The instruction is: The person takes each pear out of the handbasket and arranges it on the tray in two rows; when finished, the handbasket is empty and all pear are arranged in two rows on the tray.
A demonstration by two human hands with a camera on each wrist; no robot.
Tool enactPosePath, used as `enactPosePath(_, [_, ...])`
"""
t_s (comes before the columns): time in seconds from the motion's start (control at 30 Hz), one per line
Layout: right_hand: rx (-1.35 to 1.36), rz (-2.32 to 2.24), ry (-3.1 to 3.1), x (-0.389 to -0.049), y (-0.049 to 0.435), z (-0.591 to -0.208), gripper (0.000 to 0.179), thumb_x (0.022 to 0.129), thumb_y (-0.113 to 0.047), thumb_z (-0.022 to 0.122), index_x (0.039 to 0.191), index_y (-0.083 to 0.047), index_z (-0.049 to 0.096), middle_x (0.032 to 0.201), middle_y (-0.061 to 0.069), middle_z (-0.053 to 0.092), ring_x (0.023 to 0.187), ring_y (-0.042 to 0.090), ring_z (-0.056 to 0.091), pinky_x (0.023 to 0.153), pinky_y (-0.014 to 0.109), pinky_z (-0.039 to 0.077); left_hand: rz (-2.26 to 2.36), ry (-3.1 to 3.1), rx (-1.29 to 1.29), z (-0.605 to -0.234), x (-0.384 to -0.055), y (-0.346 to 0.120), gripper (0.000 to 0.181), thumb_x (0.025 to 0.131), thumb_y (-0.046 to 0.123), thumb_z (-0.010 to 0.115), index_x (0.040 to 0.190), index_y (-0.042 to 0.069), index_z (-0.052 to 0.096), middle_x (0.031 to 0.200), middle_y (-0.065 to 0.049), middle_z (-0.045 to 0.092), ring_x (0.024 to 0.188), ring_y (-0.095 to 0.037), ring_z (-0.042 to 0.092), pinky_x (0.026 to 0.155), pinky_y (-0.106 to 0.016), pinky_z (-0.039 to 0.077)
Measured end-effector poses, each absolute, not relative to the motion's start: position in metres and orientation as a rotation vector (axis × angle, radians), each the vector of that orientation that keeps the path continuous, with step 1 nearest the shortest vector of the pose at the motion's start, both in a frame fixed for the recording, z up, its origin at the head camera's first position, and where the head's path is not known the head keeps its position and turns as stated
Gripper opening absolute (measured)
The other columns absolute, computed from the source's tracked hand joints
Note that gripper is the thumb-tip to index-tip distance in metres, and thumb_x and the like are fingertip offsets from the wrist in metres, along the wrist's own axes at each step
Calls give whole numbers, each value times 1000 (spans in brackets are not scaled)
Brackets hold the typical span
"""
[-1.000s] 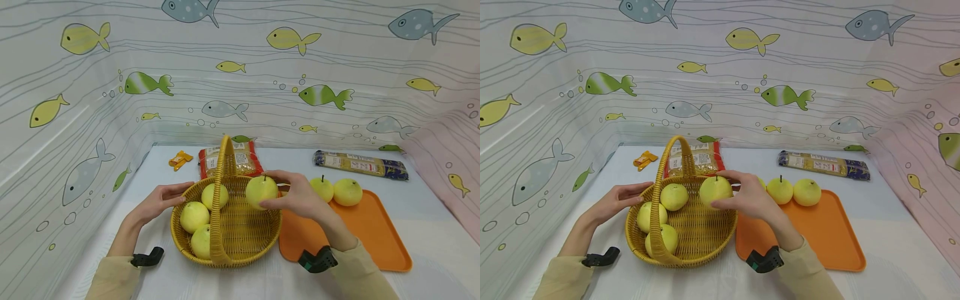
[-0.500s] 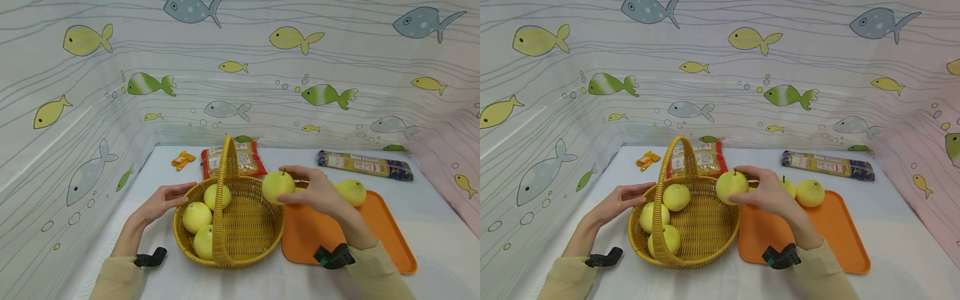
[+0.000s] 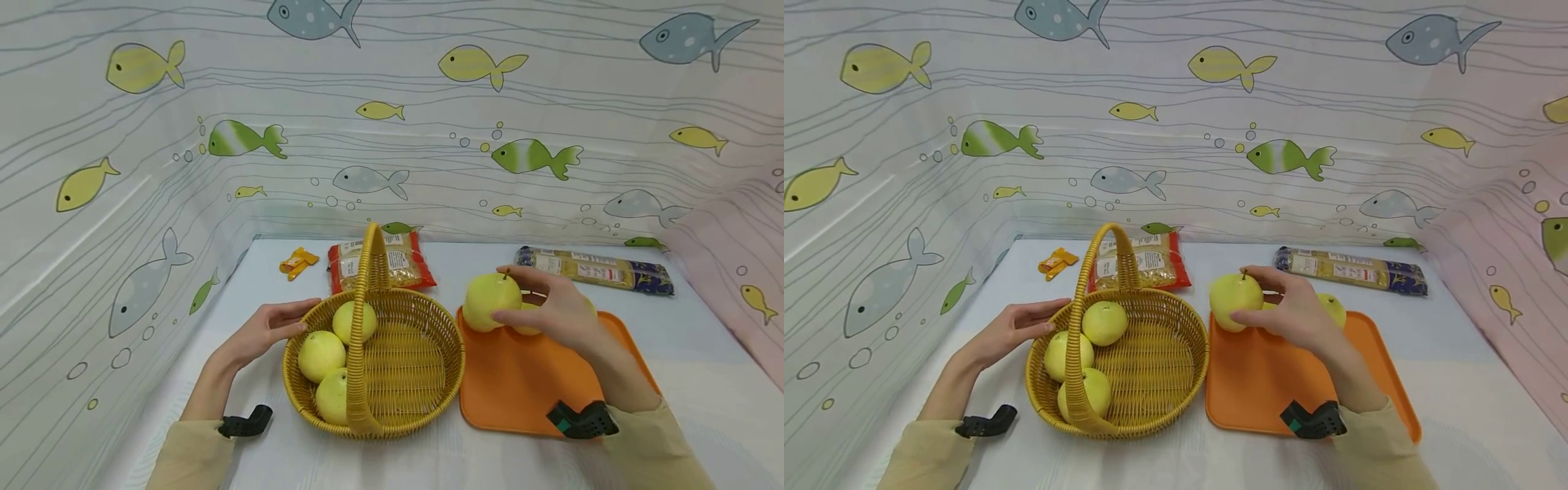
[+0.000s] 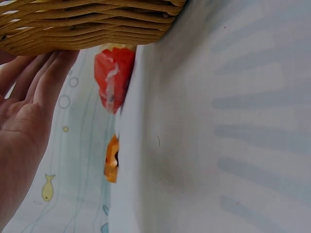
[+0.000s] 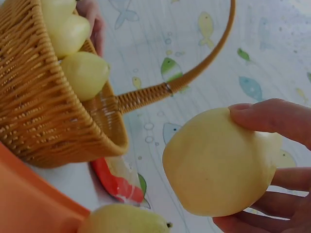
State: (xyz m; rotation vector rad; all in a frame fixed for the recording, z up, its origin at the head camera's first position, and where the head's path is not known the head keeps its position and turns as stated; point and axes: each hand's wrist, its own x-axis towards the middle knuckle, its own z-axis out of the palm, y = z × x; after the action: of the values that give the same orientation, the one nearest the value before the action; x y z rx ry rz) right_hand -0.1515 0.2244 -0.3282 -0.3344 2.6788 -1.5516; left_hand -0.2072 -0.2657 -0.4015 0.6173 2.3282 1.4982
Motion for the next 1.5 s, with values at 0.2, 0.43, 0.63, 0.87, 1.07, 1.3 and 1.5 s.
enactPosePath(0.2, [-235, -1488, 2735, -148, 243, -328, 74, 83, -36, 82, 146, -14, 52, 145, 10, 53, 121, 32, 60, 86, 12, 50, 1508, 2318, 622, -402, -207, -266, 52, 100, 18, 61, 150, 7, 47, 153, -15, 46, 124, 1, 55, 98, -16, 46])
enactPosePath(0.43, [-154, -1408, 2796, -145, 267, -329, 78, 84, -40, 80, 150, -15, 47, 148, 14, 49, 121, 30, 59, 82, 8, 48, 1511, 2318, 630, -402, -208, -266, 52, 100, 18, 61, 149, 7, 47, 153, -15, 46, 124, 1, 55, 98, -16, 46])
enactPosePath(0.63, [-153, -1403, 2859, -144, 291, -333, 75, 86, -35, 80, 150, -13, 47, 148, 15, 48, 106, -8, 55, 81, 4, 46, 1511, 2316, 626, -402, -207, -265, 52, 100, 18, 61, 149, 8, 47, 153, -15, 46, 124, 1, 56, 98, -16, 47])
enactPosePath(0.87, [-72, -1402, 2905, -142, 316, -338, 76, 87, -33, 79, 150, -8, 45, 140, 4, 47, 100, -12, 52, 77, 5, 47, 1512, 2313, 638, -402, -209, -265, 52, 101, 18, 61, 149, 7, 47, 153, -15, 46, 124, 1, 56, 98, -17, 47])
enactPosePath(1.07, [-74, -1488, 2876, -145, 336, -342, 65, 88, -26, 78, 146, -14, 50, 126, -18, 53, 100, -10, 57, 77, 8, 50, 1518, 2309, 638, -402, -209, -266, 52, 100, 17, 61, 149, 7, 47, 153, -15, 46, 124, 1, 56, 98, -16, 47])
enactPosePath(1.3, [-23, -1460, 2902, -144, 355, -344, 66, 89, -26, 78, 147, -15, 49, 120, -26, 55, 97, -15, 58, 77, 5, 46, 1513, 2310, 627, -401, -207, -265, 52, 100, 18, 61, 150, 6, 46, 153, -15, 45, 124, 1, 56, 98, -17, 47])
enactPosePath(1.5, [-7, -1428, 2908, -144, 370, -346, 65, 89, -26, 78, 147, -18, 50, 118, -30, 57, 98, -15, 58, 76, 5, 44, 1515, 2309, 628, -401, -207, -266, 52, 100, 18, 61, 149, 7, 47, 153, -15, 46, 124, 1, 56, 98, -17, 47])
